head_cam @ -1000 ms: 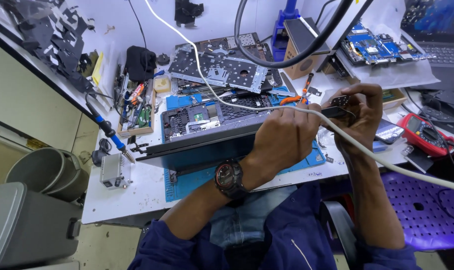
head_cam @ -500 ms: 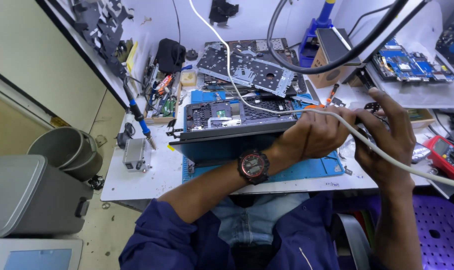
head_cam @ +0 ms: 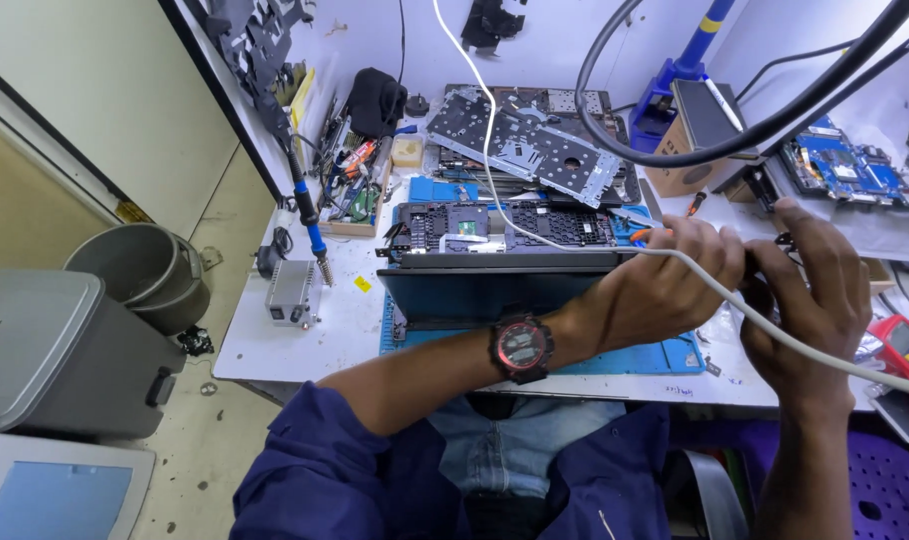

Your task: Assembling a laptop screen by aligning the bezel and pressing it into the frame.

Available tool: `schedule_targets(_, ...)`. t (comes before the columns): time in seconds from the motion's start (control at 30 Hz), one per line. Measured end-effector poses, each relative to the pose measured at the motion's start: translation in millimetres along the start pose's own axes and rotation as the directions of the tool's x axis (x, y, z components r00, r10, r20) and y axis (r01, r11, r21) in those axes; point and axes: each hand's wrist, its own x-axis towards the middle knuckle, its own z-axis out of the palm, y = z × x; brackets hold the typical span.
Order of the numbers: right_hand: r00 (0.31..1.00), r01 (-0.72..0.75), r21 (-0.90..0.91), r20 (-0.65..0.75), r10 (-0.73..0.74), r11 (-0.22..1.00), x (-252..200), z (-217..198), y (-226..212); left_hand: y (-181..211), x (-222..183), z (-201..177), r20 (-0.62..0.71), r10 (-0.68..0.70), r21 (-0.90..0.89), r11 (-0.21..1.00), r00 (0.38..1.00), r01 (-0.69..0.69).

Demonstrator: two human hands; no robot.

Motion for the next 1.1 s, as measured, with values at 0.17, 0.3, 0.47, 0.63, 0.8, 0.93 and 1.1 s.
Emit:
schedule_targets(0.17, 0.998, -0.035, -0.122, 0.041, 0.04, 0.992, -6, 5, 2, -47, -42, -24, 0.107, -0.003, -0.085, 0.996, 0.994, 0.012)
schedule_targets(0.3, 0.996, -0.056, -0.188, 0.063, 0.069, 0.981, 4, 2, -16, -68, -55, -24, 0.172, -0.05, -0.134, 0.988, 0.984, 0.074)
schedule_targets(0.47, 0.992, 0.096, -0.021, 0.084, -0.094, 0.995, 38, 10, -39, -70, -56, -16, 0.164, -0.039, -0.162, 0.985, 0.986, 0.066)
schedule_targets(0.63, 0.968, 0.199, 0.073, 0.139, -0.208, 0.977, 45, 43, -24, -65, -59, -12, 0.153, -0.048, -0.155, 0.985, 0.987, 0.072)
schedule_targets(0.8, 0.975, 0.212, -0.003, -0.061, -0.212, 0.977, 25, 75, -9, -56, -62, -9, 0.117, -0.129, -0.129, 0.981, 0.985, 0.144)
schedule_targets(0.93, 0.977, 0.204, 0.016, -0.064, -0.203, 0.979, 31, 68, -16, -56, -61, -11, 0.129, -0.15, -0.202, 0.964, 0.98, 0.174)
schedule_targets(1.1, 0.966, 0.245, -0.004, -0.085, -0.245, 0.969, 35, 72, -13, -73, -61, -18, 0.151, -0.059, -0.215, 0.972, 0.987, 0.091)
